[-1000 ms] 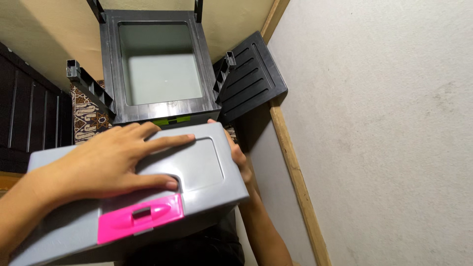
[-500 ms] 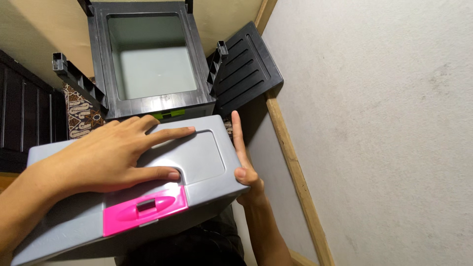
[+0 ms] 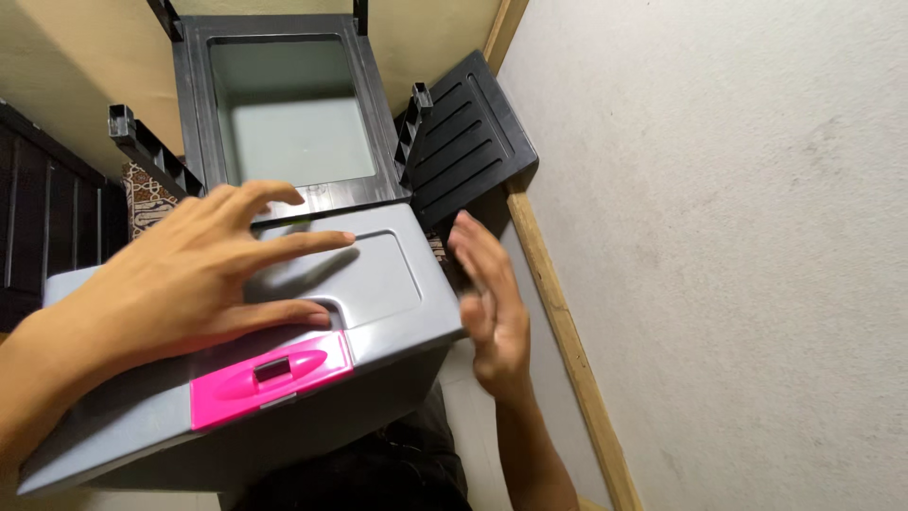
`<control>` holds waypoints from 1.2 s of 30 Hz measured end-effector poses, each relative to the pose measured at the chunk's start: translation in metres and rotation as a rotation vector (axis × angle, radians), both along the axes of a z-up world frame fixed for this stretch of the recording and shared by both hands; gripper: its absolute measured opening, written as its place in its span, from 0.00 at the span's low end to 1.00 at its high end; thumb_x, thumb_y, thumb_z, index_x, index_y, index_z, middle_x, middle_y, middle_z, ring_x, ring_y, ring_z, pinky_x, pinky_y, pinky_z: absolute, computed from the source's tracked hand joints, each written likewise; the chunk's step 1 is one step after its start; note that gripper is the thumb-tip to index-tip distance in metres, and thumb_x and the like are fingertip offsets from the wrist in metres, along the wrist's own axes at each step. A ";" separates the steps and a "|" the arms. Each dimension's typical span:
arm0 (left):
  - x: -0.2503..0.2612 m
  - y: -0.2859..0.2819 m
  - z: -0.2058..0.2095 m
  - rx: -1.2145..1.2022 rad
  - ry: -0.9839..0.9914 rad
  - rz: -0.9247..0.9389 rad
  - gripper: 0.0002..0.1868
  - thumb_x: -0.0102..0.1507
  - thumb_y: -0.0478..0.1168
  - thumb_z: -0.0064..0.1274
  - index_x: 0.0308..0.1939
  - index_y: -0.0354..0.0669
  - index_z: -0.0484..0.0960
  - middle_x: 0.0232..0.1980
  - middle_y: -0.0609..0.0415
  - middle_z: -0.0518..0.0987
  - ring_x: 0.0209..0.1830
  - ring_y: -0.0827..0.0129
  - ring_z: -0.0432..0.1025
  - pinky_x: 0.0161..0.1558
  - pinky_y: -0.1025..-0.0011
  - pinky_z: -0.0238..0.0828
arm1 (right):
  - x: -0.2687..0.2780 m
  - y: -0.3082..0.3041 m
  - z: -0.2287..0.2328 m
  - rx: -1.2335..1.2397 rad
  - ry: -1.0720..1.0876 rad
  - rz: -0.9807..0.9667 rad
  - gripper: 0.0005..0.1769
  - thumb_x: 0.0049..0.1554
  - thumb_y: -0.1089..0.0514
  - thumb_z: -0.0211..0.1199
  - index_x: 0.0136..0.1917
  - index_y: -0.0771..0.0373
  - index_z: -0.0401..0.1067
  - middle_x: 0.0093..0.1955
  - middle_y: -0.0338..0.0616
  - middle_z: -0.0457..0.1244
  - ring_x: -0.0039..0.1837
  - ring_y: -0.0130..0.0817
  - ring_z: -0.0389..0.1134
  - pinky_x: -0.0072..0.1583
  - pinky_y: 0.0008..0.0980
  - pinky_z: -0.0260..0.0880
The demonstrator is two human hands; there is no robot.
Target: The person assembles a plastic storage container by attaching black side clips to a dark gray frame, then placing a light gray bin with a pink latch into the frame. The person secures the bin and adjusts the latch.
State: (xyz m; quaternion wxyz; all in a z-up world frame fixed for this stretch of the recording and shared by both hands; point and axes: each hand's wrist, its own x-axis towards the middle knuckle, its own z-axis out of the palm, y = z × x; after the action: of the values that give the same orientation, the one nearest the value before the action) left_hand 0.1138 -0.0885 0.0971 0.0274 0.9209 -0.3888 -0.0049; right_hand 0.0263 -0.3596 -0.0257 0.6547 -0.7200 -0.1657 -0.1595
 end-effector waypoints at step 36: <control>-0.109 -0.032 -0.032 -0.049 -0.506 0.199 0.35 0.63 0.67 0.44 0.72 0.63 0.69 0.50 0.56 0.80 0.47 0.64 0.76 0.51 0.64 0.74 | 0.000 0.050 -0.052 0.189 -0.178 -0.247 0.19 0.69 0.63 0.50 0.71 0.70 0.56 0.75 0.61 0.56 0.71 0.43 0.67 0.65 0.34 0.78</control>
State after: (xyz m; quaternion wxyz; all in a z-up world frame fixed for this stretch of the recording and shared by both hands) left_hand 0.0043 -0.1210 0.0646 -0.0481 0.9256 -0.2906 0.2375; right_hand 0.0263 -0.3101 -0.0774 0.6775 -0.6534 -0.1175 -0.3168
